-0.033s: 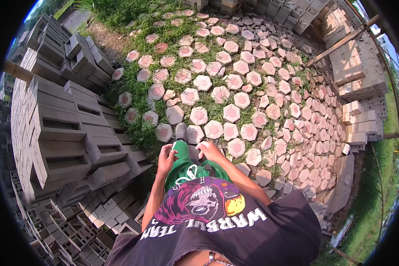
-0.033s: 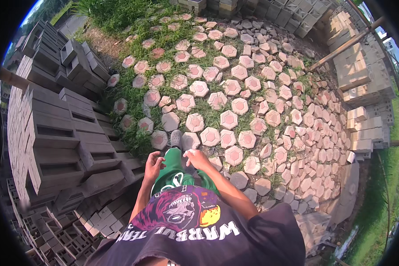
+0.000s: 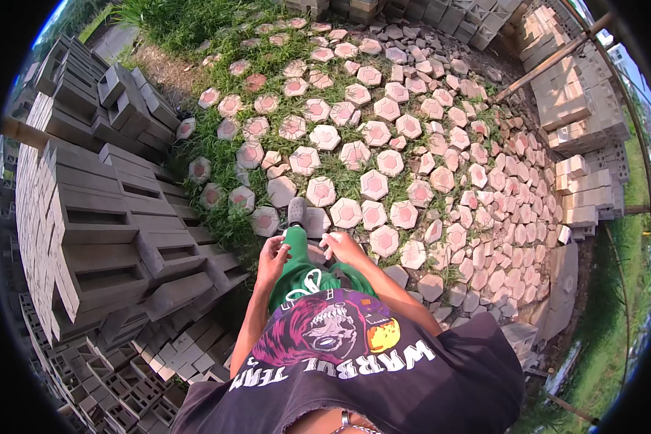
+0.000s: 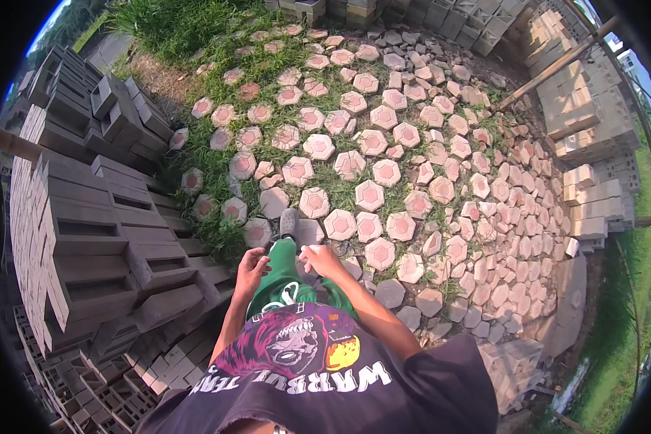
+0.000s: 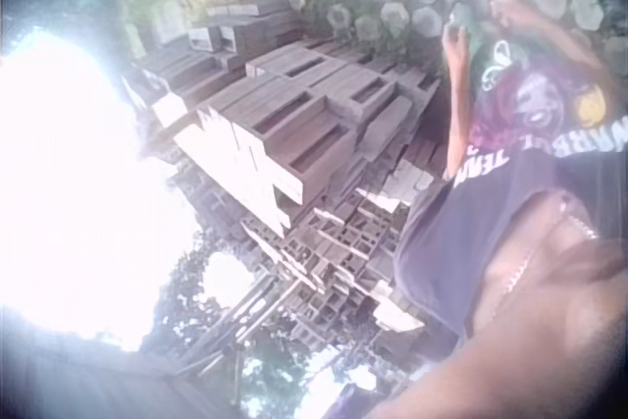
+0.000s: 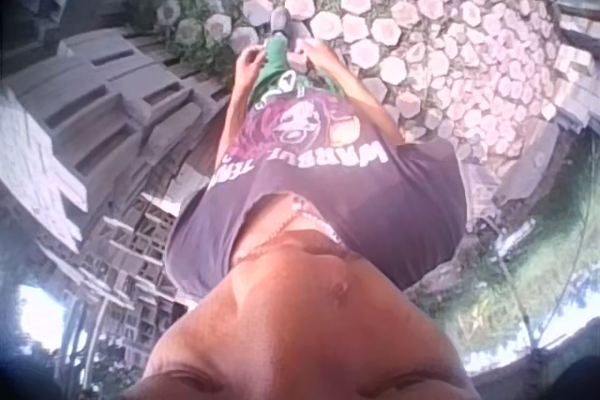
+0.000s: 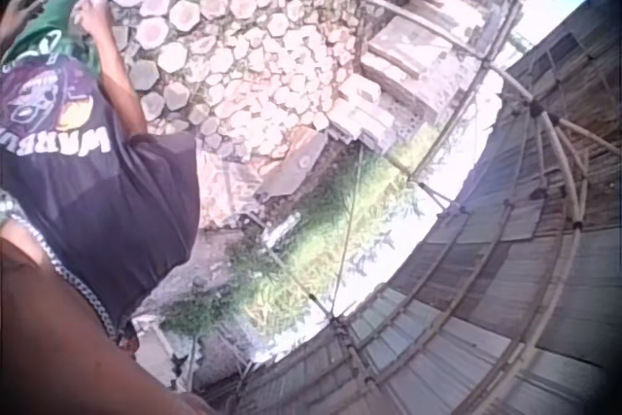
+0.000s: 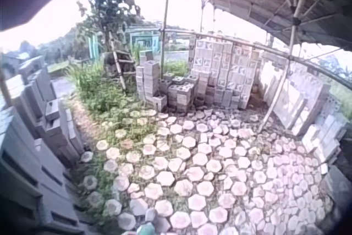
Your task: The person picks up concrete masonry blocks from a stack and places them onto another stack or into a designated layout on the ground.
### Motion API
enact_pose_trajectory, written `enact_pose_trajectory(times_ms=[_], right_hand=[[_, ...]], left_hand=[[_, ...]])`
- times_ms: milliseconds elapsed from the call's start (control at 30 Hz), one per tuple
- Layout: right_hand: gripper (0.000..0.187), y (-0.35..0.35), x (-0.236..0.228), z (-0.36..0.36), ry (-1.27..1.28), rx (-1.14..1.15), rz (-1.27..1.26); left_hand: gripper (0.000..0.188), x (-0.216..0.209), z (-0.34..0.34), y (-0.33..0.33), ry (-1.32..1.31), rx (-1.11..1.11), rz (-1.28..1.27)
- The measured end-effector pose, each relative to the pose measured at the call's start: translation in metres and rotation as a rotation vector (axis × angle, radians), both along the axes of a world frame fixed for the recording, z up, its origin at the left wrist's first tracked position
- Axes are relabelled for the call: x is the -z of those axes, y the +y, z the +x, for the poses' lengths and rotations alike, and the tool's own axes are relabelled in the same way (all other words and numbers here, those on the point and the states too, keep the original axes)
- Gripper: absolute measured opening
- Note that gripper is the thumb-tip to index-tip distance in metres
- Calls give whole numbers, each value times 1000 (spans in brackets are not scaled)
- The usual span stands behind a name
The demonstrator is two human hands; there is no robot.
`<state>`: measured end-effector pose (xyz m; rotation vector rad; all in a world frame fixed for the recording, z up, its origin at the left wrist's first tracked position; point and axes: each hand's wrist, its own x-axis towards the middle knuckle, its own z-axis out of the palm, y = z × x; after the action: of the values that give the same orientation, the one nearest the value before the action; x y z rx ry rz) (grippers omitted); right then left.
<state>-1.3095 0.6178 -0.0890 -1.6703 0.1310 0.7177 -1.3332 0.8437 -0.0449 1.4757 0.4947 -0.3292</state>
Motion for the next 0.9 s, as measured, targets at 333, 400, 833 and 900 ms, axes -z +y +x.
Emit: enact_pose_trajectory(times_ms=[333, 400, 833, 900], right_hand=[[15, -69, -20, 188, -179, 336, -101], [13, -73, -25, 215, -138, 460, -24], [37, -226, -17, 334, -177, 771, -331], [38, -273, -11, 365, -286, 748, -358]], left_hand=[[33, -9, 279, -83, -139, 479, 189], [37, -22, 320, -98, -143, 540, 295], [53, -2, 498, -277, -78, 872, 244], [52, -1, 520, -322, -62, 835, 204]])
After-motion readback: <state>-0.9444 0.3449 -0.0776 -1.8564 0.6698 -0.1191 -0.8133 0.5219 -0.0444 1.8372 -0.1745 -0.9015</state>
